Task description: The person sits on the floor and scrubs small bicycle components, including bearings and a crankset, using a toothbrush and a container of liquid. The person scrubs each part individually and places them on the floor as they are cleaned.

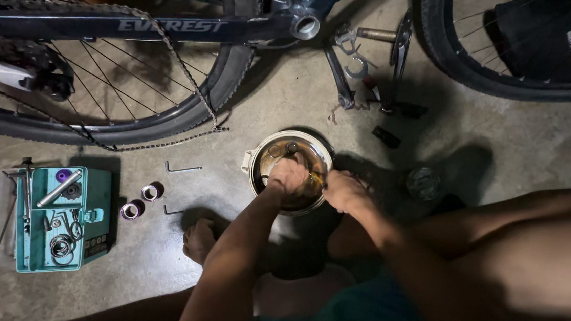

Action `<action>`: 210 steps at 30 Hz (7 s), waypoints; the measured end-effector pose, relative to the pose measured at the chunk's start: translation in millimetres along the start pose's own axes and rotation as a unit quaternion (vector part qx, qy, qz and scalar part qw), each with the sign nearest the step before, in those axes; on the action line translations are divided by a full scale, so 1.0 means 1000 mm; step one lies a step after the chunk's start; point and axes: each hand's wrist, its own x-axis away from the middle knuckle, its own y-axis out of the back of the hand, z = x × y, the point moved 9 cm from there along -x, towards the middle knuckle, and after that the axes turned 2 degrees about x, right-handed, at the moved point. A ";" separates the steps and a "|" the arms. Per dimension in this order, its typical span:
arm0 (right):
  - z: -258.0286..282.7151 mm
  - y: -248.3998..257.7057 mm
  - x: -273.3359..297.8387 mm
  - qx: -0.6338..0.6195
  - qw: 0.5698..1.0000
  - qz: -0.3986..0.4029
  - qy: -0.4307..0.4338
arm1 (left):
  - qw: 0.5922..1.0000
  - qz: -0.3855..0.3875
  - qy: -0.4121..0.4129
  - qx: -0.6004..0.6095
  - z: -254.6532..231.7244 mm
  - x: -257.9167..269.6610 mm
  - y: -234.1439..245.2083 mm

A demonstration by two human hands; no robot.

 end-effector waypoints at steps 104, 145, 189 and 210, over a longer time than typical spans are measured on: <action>0.047 0.011 0.016 -0.593 0.785 0.173 0.046 | 0.254 -0.116 0.039 0.960 0.008 0.147 0.125; 0.036 0.027 -0.014 -0.470 0.850 -0.058 0.233 | 0.409 -0.218 0.107 0.879 0.013 0.163 0.142; 0.017 -0.003 -0.022 -0.513 0.841 0.032 0.173 | 0.472 -0.153 0.181 0.849 -0.011 0.135 0.097; 0.014 0.021 0.000 -0.272 0.937 -0.118 0.182 | 0.332 -0.430 0.298 0.785 0.040 0.194 0.107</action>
